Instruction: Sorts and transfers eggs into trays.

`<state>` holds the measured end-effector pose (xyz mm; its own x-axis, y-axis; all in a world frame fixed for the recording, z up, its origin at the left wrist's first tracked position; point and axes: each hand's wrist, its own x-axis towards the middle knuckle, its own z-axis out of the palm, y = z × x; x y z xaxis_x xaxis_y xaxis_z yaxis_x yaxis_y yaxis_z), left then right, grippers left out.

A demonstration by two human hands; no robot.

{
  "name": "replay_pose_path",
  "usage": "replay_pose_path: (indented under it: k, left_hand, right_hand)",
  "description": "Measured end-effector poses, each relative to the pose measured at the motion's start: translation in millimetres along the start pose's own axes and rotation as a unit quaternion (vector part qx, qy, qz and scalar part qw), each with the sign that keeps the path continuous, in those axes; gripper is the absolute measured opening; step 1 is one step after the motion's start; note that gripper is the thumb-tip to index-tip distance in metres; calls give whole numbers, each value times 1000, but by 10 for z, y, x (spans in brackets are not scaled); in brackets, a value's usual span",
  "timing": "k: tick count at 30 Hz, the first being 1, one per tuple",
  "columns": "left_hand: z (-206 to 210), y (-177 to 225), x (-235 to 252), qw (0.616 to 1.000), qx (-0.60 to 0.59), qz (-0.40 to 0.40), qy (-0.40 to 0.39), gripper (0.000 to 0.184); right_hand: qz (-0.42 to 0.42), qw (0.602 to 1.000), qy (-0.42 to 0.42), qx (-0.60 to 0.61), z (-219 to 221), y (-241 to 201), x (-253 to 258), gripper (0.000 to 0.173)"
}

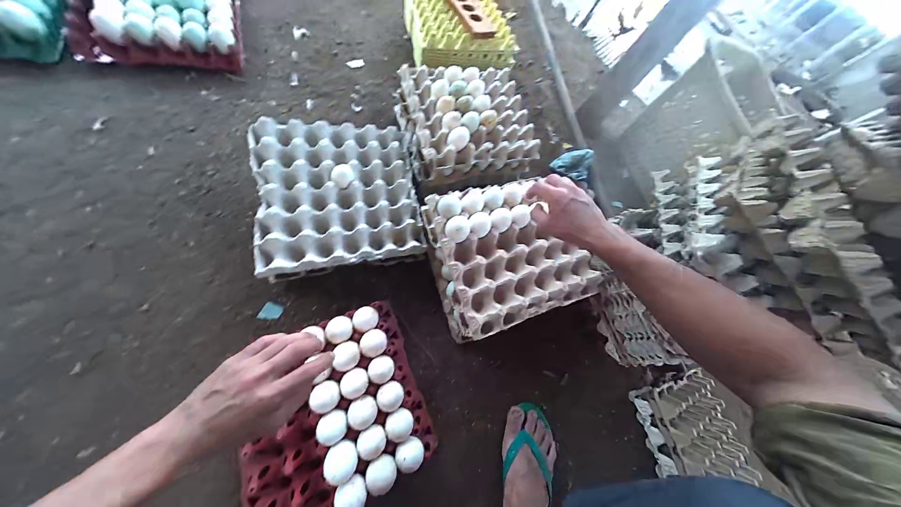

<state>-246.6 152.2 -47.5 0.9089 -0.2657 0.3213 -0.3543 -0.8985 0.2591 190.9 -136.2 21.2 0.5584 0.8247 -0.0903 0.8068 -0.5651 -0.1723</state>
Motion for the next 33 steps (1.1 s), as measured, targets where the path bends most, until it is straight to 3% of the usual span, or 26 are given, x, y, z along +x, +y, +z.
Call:
replay_pose_path:
  k: [2, 5, 9, 11, 13, 15, 18, 19, 20, 21, 22, 25, 27, 31, 32, 33]
  left_hand:
    - [21, -92, 415, 1000, 5, 0, -15, 36]
    - [155, -155, 1095, 996, -15, -70, -54, 47]
    - [404, -124, 1953, 955, -89, -259, -119, 65]
    - [607, -141, 2232, 942, -105, -302, -101, 69]
    - [793, -139, 2421, 934, -117, -331, -67, 68]
    - [930, -98, 2546, 924, -131, -357, -45, 67]
    - [1030, -42, 2698, 910, -119, -397, -31, 66]
    - [1041, -31, 2740, 905, -105, -410, -36, 65]
    - [1043, -23, 2774, 903, -89, -417, -44, 64]
    - [1035, -16, 2796, 903, -73, -421, -51, 64]
    - [1013, -6, 2814, 902, -60, -424, -61, 64]
    - [938, -1, 2846, 899, -37, -424, -97, 60]
    - [935, -7, 2811, 904, -32, -415, -95, 59]
    - [972, -55, 2607, 914, -145, -377, 39, 54]
    - [946, -41, 2581, 885, -229, -398, 74, 47]
    - [908, -23, 2580, 829, -345, -426, 111, 37]
  right_hand:
    - [157, 986, -39, 44, -18, 598, 68, 45]
    - [264, 940, -65, 207, 283, 1118, 97, 46]
    - [269, 936, -20, 226, 491, 1150, 117, 51]
    - [262, 938, 11, 227, 540, 1159, 95, 51]
    - [281, 915, 56, 284, 550, 1182, 46, 49]
    - [316, 828, 114, 449, 481, 1132, -37, 43]
    - [333, 571, 137, 738, 395, 1051, -116, 41]
    - [328, 513, 138, 781, 396, 1030, -130, 44]
    - [333, 489, 139, 794, 407, 1006, -124, 43]
    - [347, 501, 141, 780, 431, 983, -90, 40]
    - [358, 553, 134, 741, 466, 968, -42, 42]
    - [343, 790, 73, 504, 487, 920, 79, 42]
    - [309, 883, 9, 353, 477, 891, 142, 46]
    - [273, 915, -49, 293, 475, 859, 204, 54]
    - [269, 915, -46, 299, 486, 855, 206, 55]
    - [262, 913, -38, 309, 507, 858, 203, 54]
